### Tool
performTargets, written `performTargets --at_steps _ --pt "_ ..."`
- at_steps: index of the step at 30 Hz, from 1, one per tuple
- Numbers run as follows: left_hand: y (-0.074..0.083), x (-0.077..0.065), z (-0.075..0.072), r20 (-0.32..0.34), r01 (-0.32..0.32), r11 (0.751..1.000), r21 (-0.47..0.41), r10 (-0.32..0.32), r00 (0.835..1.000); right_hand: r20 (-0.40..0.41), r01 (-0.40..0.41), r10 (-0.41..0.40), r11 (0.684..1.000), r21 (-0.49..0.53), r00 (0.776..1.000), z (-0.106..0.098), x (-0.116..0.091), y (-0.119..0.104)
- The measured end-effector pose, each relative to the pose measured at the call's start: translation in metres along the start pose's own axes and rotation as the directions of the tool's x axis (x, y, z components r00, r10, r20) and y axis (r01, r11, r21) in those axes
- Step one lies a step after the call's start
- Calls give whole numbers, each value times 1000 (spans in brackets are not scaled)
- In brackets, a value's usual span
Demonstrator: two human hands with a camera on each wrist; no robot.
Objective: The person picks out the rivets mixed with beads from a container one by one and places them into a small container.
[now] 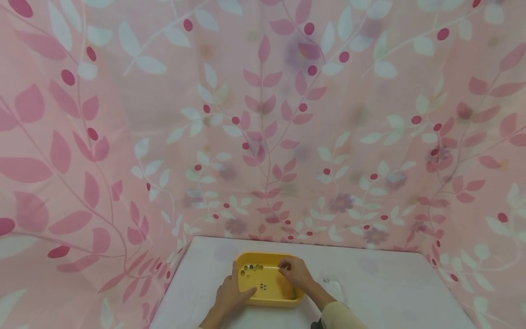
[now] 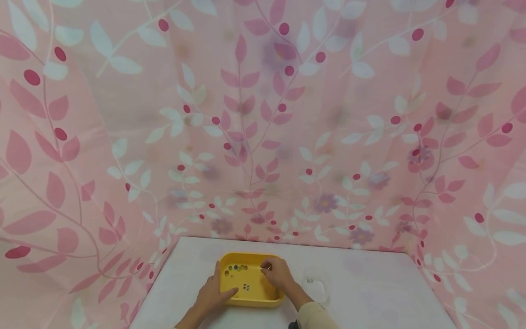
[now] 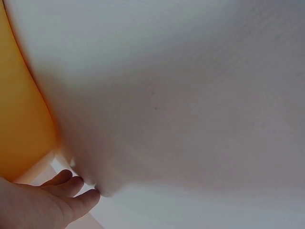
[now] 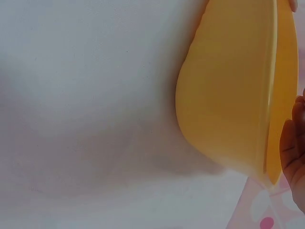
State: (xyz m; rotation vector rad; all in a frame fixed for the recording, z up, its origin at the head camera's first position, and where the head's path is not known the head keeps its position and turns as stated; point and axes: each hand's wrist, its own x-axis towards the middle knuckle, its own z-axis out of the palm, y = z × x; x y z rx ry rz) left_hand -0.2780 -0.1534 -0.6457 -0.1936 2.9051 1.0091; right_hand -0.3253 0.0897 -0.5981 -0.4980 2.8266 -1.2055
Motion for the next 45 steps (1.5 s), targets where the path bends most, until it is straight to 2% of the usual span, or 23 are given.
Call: performTargets --at_steps 14,27,36,45 --pt "-4 2 4 -5 0 1000 -10 0 1000 -18 24 -24 1000 -17 1000 -13 -2 -2" --pt "-3 -2 1 -6 -11 1000 -7 11 1000 -32 53 -55 997 -59 998 -24 -2 0" --pt "-2 -2 -1 -10 -15 1000 -1 15 1000 -74 74 -79 995 -70 994 -35 -5 8" --pt "-3 -3 1 -12 -14 1000 -7 14 1000 -60 9 -12 999 -37 998 -45 -11 15"
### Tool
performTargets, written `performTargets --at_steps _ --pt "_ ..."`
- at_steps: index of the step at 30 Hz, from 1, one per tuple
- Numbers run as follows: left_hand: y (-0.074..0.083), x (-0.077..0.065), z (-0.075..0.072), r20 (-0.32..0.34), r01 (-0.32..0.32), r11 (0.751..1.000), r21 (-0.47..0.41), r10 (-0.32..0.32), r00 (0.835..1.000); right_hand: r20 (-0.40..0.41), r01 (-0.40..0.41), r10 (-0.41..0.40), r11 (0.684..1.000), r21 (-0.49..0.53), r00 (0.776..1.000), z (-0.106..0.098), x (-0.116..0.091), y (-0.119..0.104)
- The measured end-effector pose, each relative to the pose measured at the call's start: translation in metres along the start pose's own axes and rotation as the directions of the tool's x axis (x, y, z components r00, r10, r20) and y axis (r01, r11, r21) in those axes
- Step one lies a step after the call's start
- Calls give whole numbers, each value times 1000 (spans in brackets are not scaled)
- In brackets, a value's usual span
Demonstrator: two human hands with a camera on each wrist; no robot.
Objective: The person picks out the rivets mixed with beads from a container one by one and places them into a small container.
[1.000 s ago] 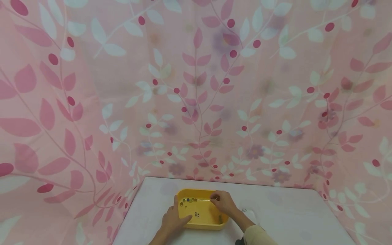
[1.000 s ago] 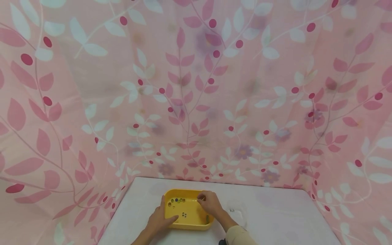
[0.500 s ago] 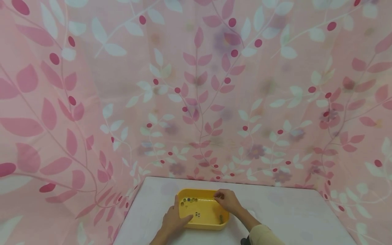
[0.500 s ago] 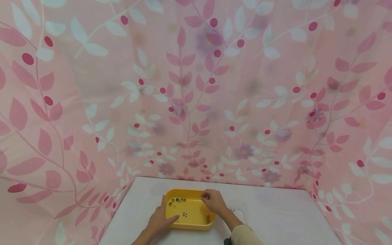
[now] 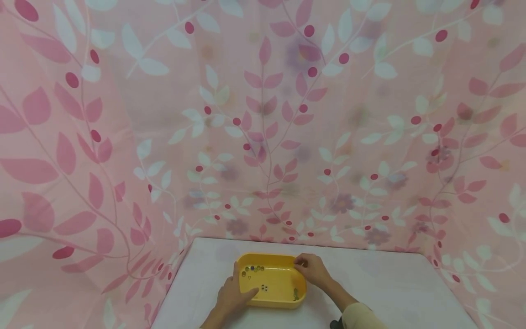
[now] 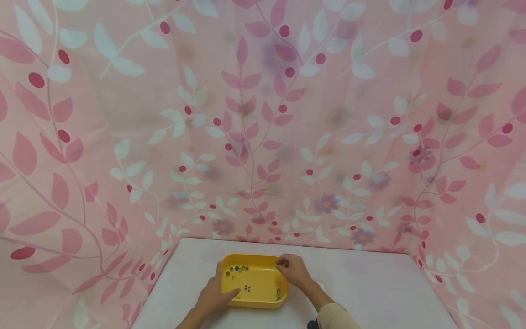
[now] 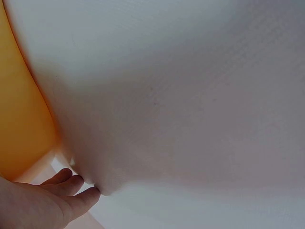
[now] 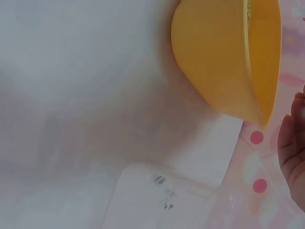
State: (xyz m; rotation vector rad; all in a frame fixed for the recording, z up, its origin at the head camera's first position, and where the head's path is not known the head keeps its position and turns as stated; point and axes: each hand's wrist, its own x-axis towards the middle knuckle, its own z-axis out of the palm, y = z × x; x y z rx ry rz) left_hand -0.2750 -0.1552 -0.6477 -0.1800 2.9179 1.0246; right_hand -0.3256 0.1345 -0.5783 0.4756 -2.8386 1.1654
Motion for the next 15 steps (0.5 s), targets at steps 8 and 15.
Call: performTargets --at_steps 8,15 --pt "2 -1 -1 1 12 1000 8 -12 1000 -21 -38 39 997 64 999 -13 -6 6" --pt "0 1 0 -8 -8 1000 23 8 1000 -64 -38 42 997 60 997 -24 -12 13"
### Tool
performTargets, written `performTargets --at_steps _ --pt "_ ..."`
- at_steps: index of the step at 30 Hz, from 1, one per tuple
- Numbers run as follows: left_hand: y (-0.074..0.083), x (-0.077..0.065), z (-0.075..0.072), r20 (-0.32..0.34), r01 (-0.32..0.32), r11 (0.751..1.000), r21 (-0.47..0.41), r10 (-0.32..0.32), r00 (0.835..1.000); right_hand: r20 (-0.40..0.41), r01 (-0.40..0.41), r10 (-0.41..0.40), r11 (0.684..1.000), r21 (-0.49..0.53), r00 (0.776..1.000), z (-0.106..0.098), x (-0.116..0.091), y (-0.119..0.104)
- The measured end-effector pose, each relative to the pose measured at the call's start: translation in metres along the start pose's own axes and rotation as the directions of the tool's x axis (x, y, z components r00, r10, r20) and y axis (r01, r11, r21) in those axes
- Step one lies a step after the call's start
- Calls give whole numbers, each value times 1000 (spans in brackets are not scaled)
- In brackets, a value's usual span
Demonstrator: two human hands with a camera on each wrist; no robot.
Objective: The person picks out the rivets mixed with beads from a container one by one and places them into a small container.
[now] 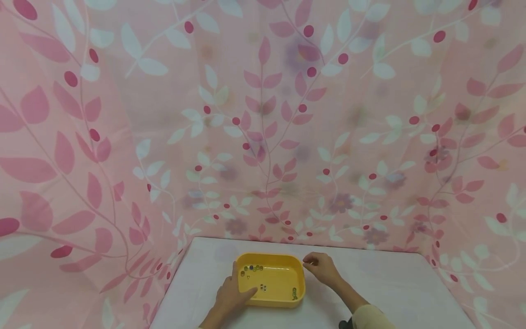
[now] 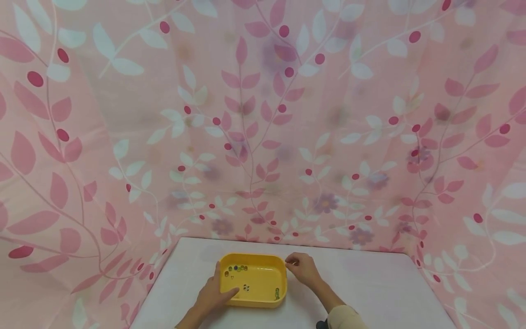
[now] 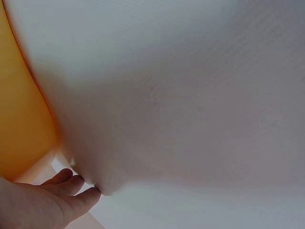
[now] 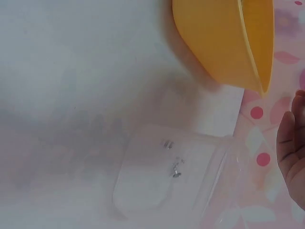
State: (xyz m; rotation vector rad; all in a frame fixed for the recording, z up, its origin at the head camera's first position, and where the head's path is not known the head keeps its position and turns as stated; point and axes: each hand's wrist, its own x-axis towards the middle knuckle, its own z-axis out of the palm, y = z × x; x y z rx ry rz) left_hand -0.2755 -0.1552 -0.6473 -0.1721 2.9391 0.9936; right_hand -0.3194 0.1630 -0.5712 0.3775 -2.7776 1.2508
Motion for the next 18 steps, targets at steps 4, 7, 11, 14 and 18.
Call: performTargets --at_steps 4,7,11,14,18 --pt "0 0 -1 3 4 1000 -5 -4 1000 -19 -2 2 1000 -7 1000 -4 -1 6" --pt "1 1 -3 4 8 1000 -5 -8 1000 -13 -22 22 1000 11 1000 -9 -2 9" --pt "2 1 -3 4 5 1000 -4 -5 1000 -20 -58 58 998 14 998 -14 -5 12" --pt "1 0 -3 3 0 1000 -13 0 1000 -51 -61 61 998 -13 997 -17 -7 14" --pt "1 -3 -3 -1 -17 1000 -24 17 1000 -75 -56 54 998 -26 996 -22 -11 17"
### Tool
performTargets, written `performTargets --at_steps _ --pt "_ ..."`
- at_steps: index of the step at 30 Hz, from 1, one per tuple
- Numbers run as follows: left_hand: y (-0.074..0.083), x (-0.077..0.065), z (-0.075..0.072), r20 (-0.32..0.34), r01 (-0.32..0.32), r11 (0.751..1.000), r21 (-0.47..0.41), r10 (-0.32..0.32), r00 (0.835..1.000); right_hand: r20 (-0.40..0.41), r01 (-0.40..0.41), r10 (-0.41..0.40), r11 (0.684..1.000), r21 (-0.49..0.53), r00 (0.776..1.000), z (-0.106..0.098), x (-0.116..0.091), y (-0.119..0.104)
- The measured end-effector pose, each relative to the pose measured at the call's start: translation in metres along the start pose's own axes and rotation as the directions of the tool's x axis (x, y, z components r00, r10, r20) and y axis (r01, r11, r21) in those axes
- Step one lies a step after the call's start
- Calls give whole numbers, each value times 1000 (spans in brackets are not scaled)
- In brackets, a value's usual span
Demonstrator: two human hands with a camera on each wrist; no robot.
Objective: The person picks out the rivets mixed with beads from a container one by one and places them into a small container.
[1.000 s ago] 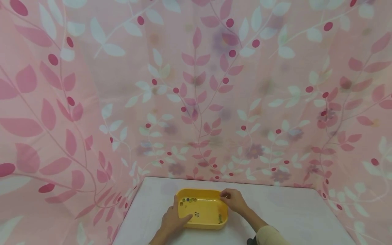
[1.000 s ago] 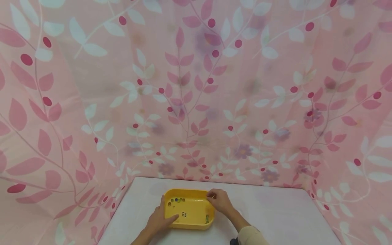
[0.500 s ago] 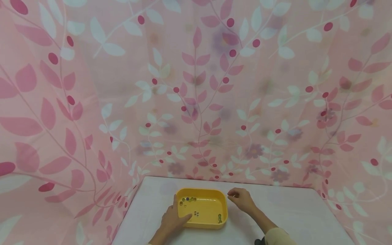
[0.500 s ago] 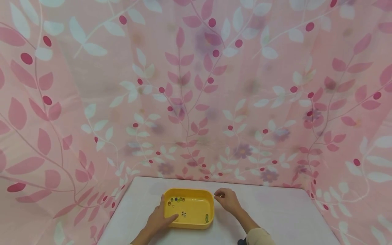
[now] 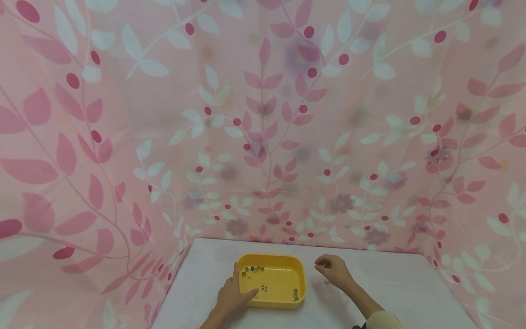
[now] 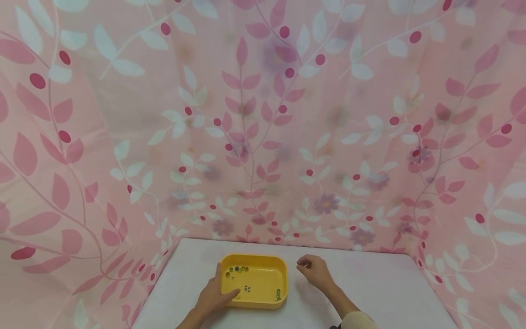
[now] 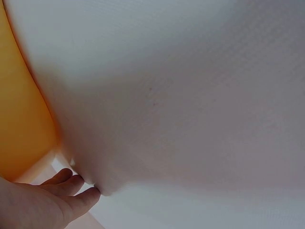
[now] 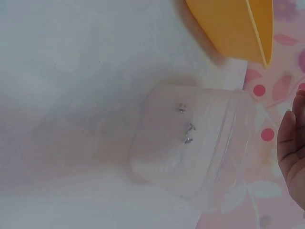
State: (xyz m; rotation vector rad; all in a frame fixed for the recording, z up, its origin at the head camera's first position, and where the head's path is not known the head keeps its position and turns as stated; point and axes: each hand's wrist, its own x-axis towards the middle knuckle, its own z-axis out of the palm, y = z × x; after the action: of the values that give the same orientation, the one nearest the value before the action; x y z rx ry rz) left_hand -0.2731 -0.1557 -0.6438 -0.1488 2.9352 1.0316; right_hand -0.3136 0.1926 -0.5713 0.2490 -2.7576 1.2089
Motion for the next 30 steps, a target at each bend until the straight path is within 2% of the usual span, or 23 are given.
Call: performTargets --at_steps 9,16,22,30 --pt "0 1 0 -14 -21 1000 3 21 1000 -1 -10 10 1000 -19 1000 -13 -5 7" --pt "-1 0 2 12 3 1000 -5 -3 1000 -3 -24 24 1000 -9 1000 -26 -12 15" --pt "-1 2 1 4 4 1000 -3 -4 1000 -38 -31 30 999 -19 999 -30 -12 27" --pt "-1 1 1 -3 -6 1000 0 6 1000 -34 -68 68 997 -21 997 -32 -19 34"
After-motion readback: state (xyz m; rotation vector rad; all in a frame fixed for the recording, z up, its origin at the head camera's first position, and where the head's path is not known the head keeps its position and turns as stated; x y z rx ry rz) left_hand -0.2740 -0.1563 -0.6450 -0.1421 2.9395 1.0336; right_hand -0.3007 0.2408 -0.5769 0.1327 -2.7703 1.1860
